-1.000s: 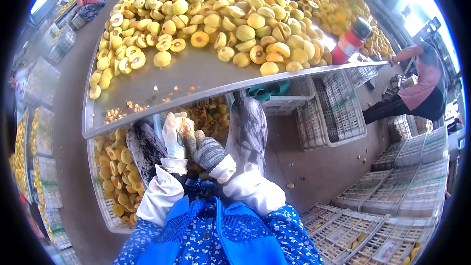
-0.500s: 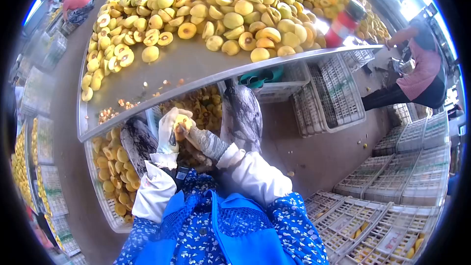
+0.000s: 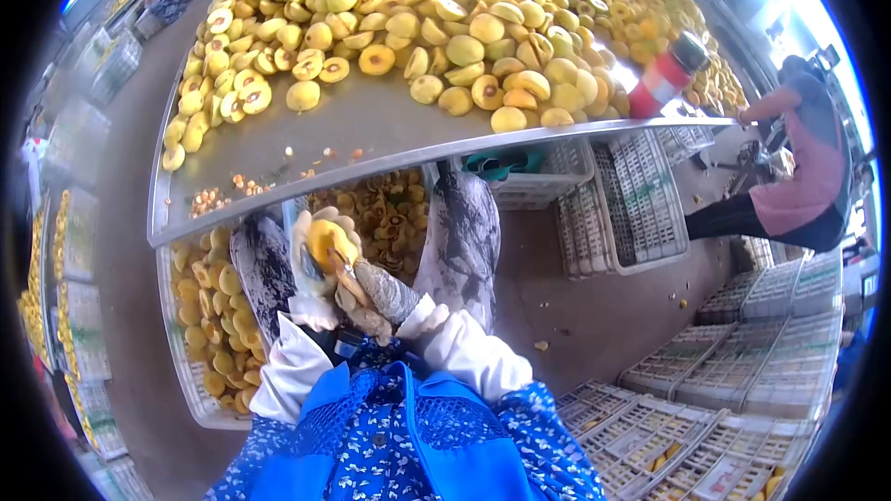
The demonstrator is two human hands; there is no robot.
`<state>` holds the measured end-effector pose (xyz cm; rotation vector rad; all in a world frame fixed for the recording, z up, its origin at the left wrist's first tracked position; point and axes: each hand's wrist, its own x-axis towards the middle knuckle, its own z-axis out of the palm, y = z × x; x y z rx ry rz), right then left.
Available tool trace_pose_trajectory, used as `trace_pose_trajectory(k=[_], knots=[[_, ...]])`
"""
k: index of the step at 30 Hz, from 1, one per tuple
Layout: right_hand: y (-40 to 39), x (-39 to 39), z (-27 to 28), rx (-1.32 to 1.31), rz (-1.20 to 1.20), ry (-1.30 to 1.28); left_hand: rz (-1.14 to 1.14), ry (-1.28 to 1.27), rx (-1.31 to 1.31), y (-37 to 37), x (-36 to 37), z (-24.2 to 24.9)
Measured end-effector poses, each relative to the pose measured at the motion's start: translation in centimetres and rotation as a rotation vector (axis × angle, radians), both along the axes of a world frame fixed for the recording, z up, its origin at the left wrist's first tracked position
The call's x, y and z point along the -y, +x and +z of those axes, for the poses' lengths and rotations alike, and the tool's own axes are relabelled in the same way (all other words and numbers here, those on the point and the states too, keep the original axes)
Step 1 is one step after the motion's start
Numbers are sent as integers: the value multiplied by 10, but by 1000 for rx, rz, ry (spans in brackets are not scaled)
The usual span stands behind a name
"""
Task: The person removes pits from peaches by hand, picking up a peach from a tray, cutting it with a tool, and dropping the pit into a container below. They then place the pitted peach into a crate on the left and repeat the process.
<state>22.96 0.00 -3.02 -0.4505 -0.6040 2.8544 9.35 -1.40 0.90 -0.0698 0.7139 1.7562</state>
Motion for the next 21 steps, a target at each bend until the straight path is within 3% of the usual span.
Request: trace_pose_trajectory(k=[1,2,3,6,7,8,10,11,14,15,18,20,21], knots=[[3,-1,-7,5,51,-82,-13,-25,-77,-14,4,-23],[3,1,-12,143,76,145,-35,-51,-164,-31,7,-45],[3,2,-17,289,121,363,33,-220,-482,-32,12,-41],[-7,12,-9,213,-394,609,-5,-141,-435,-45,23,-36],[-2,5,20,409,-281,630,7,-148,-416,-41,27,-32],[-11,-1,17,365,-435,957,17,-148,-400,-35,25,-26],[-29,-12,12,484,-612,1292,54,-144,-456,-26,20,-28],[-35,-12,11,475,-603,1226,91,-178,-499,-20,18,-33],[-43,-22,12,865,-261,1583,111,-260,-560,-3,19,-17],[-46,-23,4,876,-243,1648,96,-275,-572,-4,21,-20],[-55,-6,39,919,-36,1663,131,-267,-434,-11,33,-30],[-55,18,36,391,-163,1130,49,-135,-250,-40,48,-25],[-54,30,32,141,-204,845,201,-192,-496,-57,58,-21]])
